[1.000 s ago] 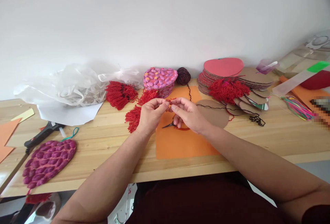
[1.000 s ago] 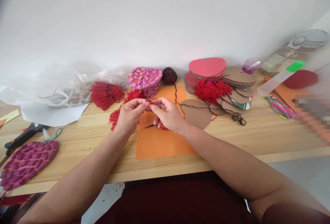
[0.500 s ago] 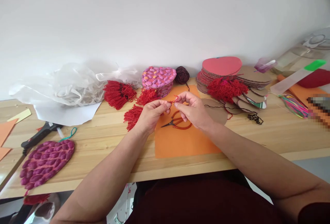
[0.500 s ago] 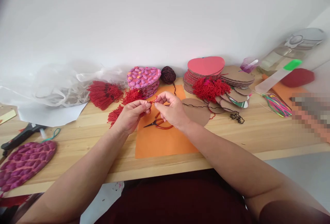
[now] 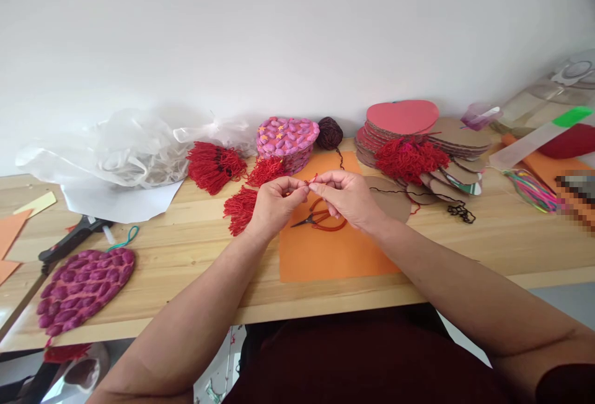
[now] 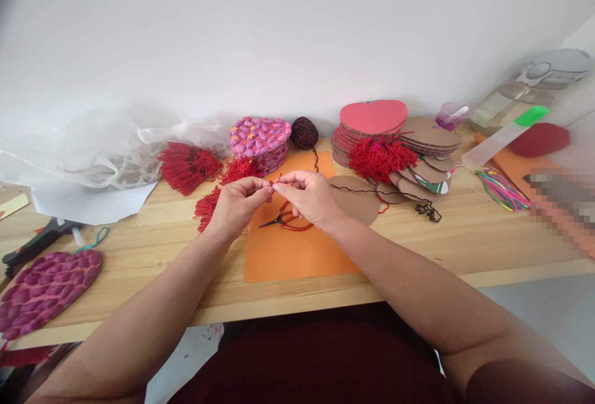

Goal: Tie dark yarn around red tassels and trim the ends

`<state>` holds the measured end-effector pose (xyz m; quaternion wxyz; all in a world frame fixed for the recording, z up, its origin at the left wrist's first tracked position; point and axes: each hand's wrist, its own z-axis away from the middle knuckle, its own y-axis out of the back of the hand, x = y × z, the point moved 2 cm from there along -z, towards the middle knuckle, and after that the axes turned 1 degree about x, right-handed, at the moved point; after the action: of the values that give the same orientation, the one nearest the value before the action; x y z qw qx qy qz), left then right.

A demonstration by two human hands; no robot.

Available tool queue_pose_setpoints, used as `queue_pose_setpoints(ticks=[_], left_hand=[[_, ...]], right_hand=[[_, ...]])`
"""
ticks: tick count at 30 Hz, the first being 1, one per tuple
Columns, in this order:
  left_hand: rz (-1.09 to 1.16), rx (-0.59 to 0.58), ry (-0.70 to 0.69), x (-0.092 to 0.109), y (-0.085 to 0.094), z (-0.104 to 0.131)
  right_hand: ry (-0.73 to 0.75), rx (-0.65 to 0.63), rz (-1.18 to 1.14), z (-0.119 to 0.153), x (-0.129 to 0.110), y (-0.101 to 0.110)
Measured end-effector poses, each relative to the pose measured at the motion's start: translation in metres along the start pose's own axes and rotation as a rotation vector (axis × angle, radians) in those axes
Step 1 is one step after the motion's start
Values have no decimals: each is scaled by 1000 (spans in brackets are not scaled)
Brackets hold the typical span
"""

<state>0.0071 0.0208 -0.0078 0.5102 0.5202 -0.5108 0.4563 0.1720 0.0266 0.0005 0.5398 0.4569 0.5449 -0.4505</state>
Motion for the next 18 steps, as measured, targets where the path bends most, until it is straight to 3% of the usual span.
queue_pose_setpoints(ticks=[4,10,18], left_hand=[[-52,0,-8,0,-1,0],[58,-74,51,3,-3,1],[359,-206,276,1,-5,1]], right_hand=[[34,6,104,-1,0,2],[272,53,287,0,-1,3],[104,-132,-196,4,-9,-5]])
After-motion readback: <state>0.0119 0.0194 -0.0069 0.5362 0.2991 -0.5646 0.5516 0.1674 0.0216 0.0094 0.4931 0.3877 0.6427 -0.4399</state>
